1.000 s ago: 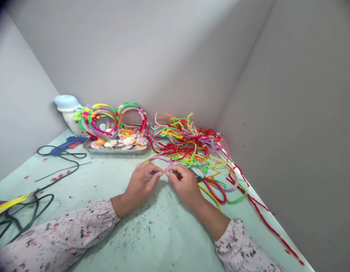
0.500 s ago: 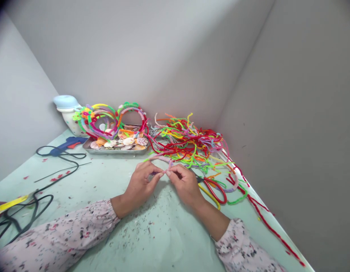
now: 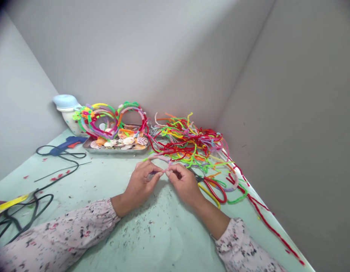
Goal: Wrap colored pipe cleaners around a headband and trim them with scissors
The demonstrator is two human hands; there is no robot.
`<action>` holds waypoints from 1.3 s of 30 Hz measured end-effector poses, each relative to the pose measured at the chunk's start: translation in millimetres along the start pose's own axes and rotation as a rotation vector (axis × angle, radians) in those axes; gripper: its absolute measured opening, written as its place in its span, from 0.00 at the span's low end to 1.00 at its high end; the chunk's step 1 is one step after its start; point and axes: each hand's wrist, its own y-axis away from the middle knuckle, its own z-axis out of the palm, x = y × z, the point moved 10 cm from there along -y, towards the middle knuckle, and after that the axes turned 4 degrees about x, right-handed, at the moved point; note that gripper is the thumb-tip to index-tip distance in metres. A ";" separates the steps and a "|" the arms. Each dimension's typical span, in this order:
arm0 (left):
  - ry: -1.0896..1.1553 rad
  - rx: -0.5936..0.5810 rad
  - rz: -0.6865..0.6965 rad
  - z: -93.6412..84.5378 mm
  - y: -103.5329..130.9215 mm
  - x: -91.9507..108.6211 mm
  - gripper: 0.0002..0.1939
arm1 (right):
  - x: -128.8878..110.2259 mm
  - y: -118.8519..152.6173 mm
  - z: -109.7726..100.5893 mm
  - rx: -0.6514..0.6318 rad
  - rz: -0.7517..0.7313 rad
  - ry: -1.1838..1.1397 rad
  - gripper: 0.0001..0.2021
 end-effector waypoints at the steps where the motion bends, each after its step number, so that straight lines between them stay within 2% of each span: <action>1: -0.004 -0.002 -0.002 0.1 0.0 -0.3 0.04 | -0.4 -0.2 0.1 0.002 -0.013 0.003 0.08; 9: -0.007 -0.034 -0.014 3.1 0.2 -0.9 0.04 | -1.5 -1.0 -1.1 0.011 -0.051 0.031 0.07; 19: 0.006 -0.031 -0.021 2.8 0.6 -1.1 0.04 | 2.8 -0.2 -1.6 -0.004 0.050 0.018 0.07; 39: 0.005 -0.023 -0.014 1.6 -0.7 0.3 0.04 | 6.6 0.4 3.5 -0.061 0.107 -0.077 0.09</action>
